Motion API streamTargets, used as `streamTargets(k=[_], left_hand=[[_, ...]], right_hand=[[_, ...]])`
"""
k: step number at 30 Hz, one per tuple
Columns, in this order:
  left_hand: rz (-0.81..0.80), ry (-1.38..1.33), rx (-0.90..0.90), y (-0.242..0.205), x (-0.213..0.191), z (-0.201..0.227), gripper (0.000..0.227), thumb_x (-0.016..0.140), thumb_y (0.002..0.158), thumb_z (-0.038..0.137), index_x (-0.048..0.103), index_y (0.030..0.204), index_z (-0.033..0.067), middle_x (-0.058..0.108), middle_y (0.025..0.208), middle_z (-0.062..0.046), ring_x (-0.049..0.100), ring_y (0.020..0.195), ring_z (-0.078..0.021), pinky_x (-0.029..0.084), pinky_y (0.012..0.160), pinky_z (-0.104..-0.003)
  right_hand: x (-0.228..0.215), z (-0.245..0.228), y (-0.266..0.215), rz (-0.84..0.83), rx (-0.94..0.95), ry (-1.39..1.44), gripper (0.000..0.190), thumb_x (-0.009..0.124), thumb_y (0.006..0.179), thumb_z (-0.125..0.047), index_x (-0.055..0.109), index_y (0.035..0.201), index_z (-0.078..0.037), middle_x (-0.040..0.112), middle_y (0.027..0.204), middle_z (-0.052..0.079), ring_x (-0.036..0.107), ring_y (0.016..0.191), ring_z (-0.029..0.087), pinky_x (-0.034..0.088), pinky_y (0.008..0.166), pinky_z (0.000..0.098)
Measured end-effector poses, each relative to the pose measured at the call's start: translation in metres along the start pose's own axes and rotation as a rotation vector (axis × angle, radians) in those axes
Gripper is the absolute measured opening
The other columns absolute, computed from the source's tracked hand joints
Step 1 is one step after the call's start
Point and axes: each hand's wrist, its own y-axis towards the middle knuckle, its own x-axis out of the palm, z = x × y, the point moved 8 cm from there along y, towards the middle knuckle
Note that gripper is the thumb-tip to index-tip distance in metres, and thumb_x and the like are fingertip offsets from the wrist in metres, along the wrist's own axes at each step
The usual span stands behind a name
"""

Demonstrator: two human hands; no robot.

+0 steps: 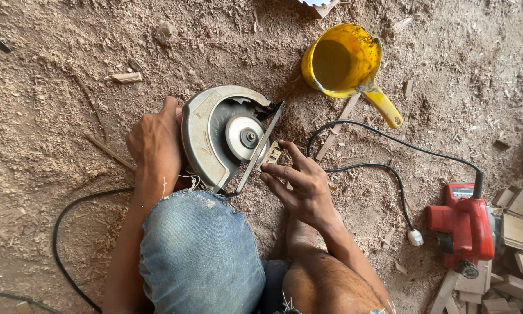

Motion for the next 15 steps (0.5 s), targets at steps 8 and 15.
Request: streamTargets(k=[8, 15], left_hand=[[0.015, -0.033, 0.002, -0.0021, -0.0018, 0.0009, 0.011, 0.055, 0.109, 0.015, 0.057, 0.116, 0.0081, 0.065, 0.067, -0.009, 0.062, 0.051, -0.0198, 0.048, 0.034, -0.03], [0.019, -0.028, 0.001, -0.0016, -0.0018, 0.0009, 0.011, 0.055, 0.107, 0.013, 0.057, 0.117, 0.0079, 0.066, 0.067, -0.01, 0.062, 0.05, -0.02, 0.048, 0.033, -0.03]], right_hand=[[0.0021, -0.0014, -0.0016, -0.011, -0.012, -0.043, 0.023, 0.082, 0.088, -0.027, 0.079, 0.11, -0.02, 0.064, 0.136, 0.021, 0.068, 0.087, 0.017, 0.058, 0.072, 0.0321], [0.0007, -0.0042, -0.0028, 0.0, -0.031, -0.037, 0.023, 0.081, 0.09, -0.028, 0.078, 0.111, -0.02, 0.063, 0.138, 0.021, 0.069, 0.093, 0.018, 0.059, 0.075, 0.0324]])
